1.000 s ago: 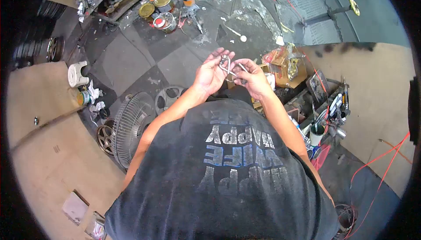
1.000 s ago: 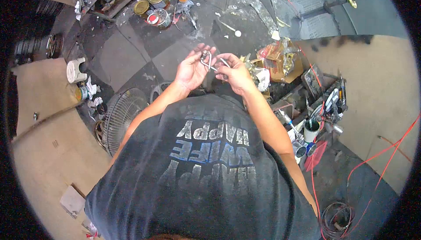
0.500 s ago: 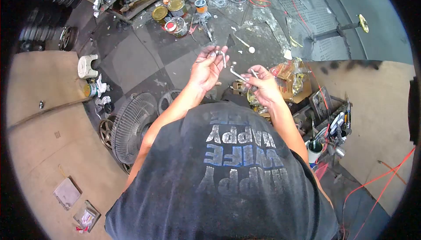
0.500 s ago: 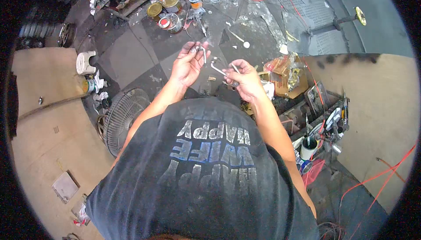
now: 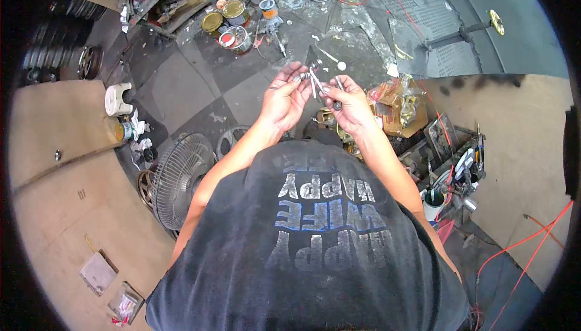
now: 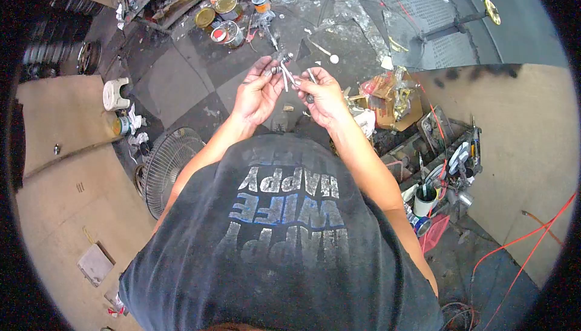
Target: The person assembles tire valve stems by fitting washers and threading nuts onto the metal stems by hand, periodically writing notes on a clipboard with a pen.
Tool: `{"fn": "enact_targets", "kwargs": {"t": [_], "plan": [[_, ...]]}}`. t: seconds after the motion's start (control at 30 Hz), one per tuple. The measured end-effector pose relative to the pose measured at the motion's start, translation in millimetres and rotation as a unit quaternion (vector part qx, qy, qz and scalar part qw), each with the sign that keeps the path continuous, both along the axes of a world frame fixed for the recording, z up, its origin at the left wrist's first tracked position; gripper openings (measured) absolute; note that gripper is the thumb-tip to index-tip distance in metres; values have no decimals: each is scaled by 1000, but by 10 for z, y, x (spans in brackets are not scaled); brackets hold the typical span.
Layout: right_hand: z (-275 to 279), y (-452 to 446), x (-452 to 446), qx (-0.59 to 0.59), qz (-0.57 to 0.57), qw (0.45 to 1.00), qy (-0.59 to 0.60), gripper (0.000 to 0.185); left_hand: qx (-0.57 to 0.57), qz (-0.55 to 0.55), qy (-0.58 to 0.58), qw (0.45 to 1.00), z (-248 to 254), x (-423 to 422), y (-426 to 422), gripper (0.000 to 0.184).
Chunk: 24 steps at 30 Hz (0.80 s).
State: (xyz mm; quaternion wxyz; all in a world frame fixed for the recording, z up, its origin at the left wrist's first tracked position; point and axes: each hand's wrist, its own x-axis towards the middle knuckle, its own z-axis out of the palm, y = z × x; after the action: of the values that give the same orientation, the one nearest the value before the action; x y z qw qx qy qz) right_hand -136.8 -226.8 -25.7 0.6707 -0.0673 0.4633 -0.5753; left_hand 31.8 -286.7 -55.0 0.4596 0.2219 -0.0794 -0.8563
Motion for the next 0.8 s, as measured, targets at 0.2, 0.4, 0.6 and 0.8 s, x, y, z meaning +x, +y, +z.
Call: {"fn": "enact_targets", "kwargs": {"t": [0.2,0.4,0.6,0.8], "plan": [[-75,-16,-53,1,24,1000,6,22,5,-6,3,1000,20,3,-25,28],[-43,-15,-44,6,18,1000,12,23,21,-14,-9,1000,-4,-7,-41,29],[-30,7,-45,11,11,1000,13,25,15,-22,2,1000,-24,-24,-39,29],[16,55,-48,24,10,1000,14,25,1,-28,16,999,13,-48,-3,28]]}}
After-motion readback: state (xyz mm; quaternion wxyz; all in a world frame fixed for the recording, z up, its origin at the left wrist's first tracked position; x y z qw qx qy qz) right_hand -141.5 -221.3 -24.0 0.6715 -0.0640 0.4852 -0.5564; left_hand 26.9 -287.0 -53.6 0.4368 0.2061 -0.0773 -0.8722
